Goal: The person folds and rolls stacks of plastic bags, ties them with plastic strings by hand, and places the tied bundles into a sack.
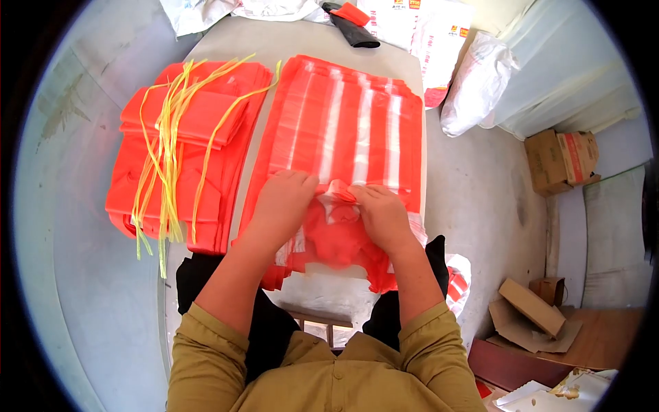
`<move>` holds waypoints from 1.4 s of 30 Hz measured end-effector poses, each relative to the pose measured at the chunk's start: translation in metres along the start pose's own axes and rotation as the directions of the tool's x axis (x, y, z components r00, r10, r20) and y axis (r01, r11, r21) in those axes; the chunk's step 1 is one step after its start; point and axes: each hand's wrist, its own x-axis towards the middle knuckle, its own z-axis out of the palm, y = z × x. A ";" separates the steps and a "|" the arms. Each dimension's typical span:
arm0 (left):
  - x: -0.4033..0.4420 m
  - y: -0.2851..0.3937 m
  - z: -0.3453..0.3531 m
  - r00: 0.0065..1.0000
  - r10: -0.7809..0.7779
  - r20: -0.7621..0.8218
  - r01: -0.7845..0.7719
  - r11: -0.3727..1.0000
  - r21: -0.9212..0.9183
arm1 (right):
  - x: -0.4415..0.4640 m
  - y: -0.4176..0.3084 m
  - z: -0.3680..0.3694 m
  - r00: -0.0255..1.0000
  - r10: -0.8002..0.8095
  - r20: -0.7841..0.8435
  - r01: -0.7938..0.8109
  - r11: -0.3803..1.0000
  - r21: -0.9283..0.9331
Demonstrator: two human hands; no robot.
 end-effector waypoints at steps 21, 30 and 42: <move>-0.022 -0.022 -0.048 0.864 -0.310 0.397 0.439 0.849 -0.293 | 0.049 0.028 -0.052 0.577 0.267 0.772 -0.608 0.772 0.187; -0.016 -0.015 -0.036 0.837 -0.438 0.327 0.512 0.838 -0.189 | 0.051 0.042 -0.039 0.605 0.367 0.707 -0.674 0.709 0.209; -0.015 -0.011 -0.026 0.823 -0.499 0.271 0.542 0.832 -0.114 | -0.030 0.068 -0.046 0.763 0.556 0.329 -0.645 0.627 0.436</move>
